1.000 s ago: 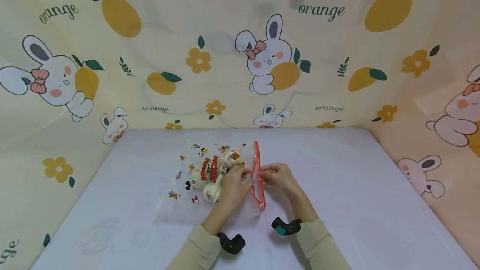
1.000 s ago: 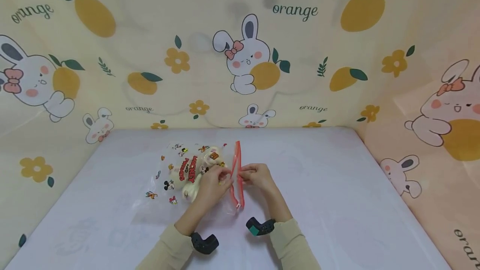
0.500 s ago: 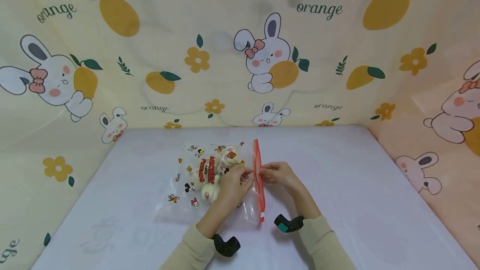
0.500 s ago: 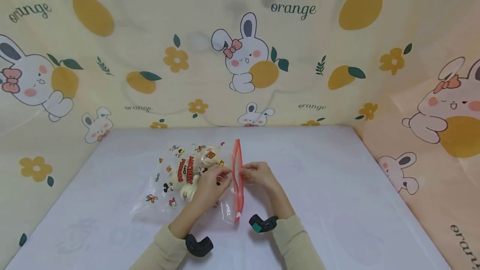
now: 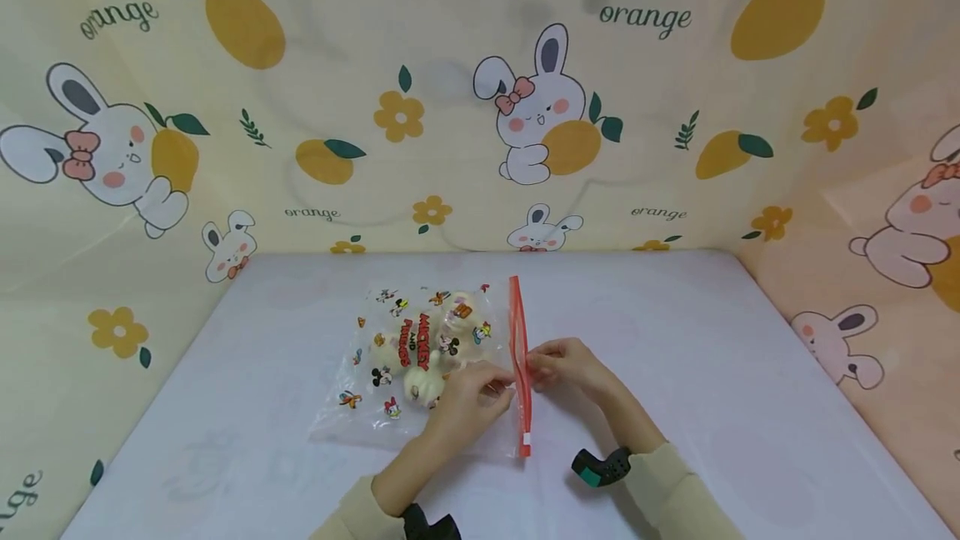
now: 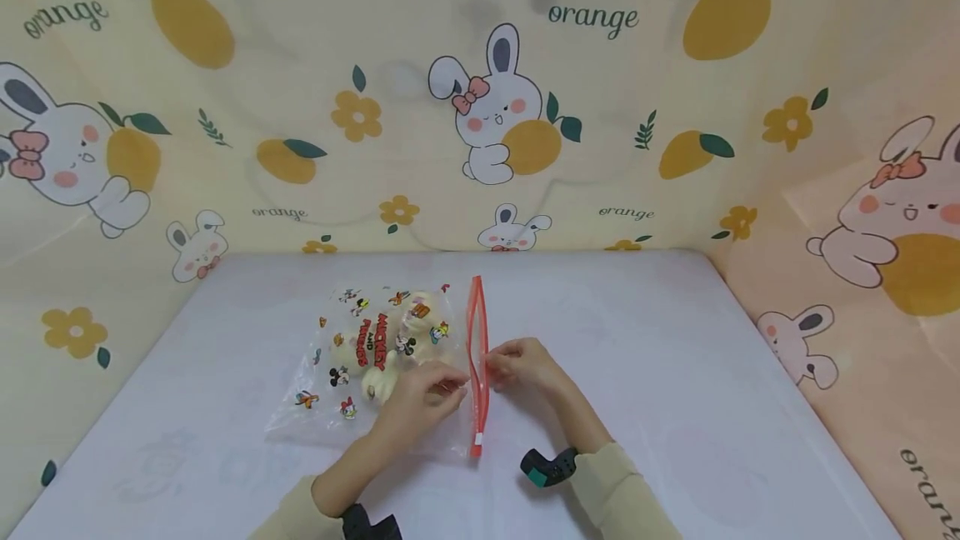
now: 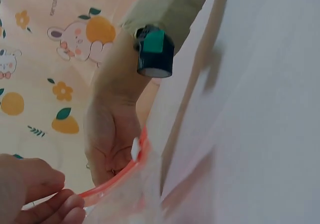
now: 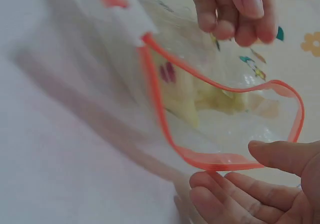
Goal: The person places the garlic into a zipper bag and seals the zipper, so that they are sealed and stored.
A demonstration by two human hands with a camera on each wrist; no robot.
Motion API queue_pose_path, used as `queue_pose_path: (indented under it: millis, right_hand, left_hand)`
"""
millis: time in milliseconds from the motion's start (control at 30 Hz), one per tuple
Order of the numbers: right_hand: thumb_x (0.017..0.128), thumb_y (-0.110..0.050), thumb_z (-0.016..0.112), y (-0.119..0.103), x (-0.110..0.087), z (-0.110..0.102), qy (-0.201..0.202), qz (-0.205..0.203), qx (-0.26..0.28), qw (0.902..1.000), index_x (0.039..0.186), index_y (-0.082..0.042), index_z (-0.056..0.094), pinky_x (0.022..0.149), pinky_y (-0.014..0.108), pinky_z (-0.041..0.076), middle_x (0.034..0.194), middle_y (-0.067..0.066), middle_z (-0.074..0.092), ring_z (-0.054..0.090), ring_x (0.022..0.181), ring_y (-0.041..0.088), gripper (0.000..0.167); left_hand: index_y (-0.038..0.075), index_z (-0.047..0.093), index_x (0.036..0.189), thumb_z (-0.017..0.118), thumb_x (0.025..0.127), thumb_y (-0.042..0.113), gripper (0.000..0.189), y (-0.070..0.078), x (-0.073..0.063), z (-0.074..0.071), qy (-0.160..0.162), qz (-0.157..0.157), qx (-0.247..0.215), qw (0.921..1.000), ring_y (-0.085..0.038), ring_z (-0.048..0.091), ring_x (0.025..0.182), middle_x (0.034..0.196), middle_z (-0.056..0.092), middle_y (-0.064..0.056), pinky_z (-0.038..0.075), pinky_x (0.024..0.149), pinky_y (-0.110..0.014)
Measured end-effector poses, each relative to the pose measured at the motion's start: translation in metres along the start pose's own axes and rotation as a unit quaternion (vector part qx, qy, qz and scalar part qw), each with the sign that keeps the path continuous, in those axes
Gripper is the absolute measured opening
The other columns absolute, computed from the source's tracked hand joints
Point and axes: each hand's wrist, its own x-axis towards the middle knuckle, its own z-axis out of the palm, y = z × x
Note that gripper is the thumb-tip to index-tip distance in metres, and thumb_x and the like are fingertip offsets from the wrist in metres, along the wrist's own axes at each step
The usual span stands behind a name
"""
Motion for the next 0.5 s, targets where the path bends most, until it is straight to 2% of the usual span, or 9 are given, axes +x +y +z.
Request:
queue_pose_path:
  millis: [133, 267, 367, 500]
  right_hand:
    - [0.095, -0.014, 0.059, 0.002, -0.009, 0.001, -0.027, -0.002, -0.011, 0.9996, 0.113, 0.016, 0.060, 0.068, 0.028, 0.062, 0.094, 0.022, 0.073, 0.070, 0.071, 0.010, 0.035]
    - [0.094, -0.013, 0.059, 0.005, -0.018, 0.002, -0.059, 0.007, -0.007, 0.9982, 0.112, 0.016, 0.061, 0.067, 0.026, 0.062, 0.088, 0.022, 0.073, 0.069, 0.069, 0.009, 0.034]
    - [0.094, -0.013, 0.059, 0.008, -0.024, 0.002, -0.090, 0.021, 0.009, 0.9957, 0.113, 0.015, 0.061, 0.067, 0.025, 0.062, 0.085, 0.021, 0.074, 0.069, 0.067, 0.008, 0.033]
    - [0.094, -0.015, 0.061, 0.012, -0.032, 0.005, -0.130, 0.035, 0.030, 0.9904, 0.111, 0.014, 0.063, 0.066, 0.025, 0.062, 0.083, 0.015, 0.074, 0.070, 0.065, 0.008, 0.034]
  left_hand:
    - [-0.001, 0.072, 0.096, 0.067, 0.086, 0.001, 0.012, 0.002, -0.012, -0.002, -0.059, -0.043, -0.051, 0.9960, -0.009, 0.065, 0.076, 0.091, 0.073, -0.012, 0.057, 0.069, -0.015]
    - [-0.003, 0.072, 0.097, 0.067, 0.087, 0.005, 0.013, 0.001, -0.023, -0.003, -0.128, -0.101, -0.120, 0.9793, 0.005, 0.059, 0.072, 0.090, 0.072, -0.017, 0.053, 0.066, -0.010]
    - [-0.006, 0.071, 0.097, 0.066, 0.088, 0.006, 0.016, 0.001, -0.032, -0.003, -0.177, -0.139, -0.178, 0.9578, 0.005, 0.058, 0.068, 0.089, 0.072, -0.024, 0.051, 0.061, -0.010]
    - [-0.009, 0.069, 0.095, 0.065, 0.089, 0.004, 0.016, 0.002, -0.043, 0.000, -0.229, -0.193, -0.241, 0.9231, -0.001, 0.061, 0.064, 0.086, 0.069, -0.033, 0.053, 0.058, -0.012]
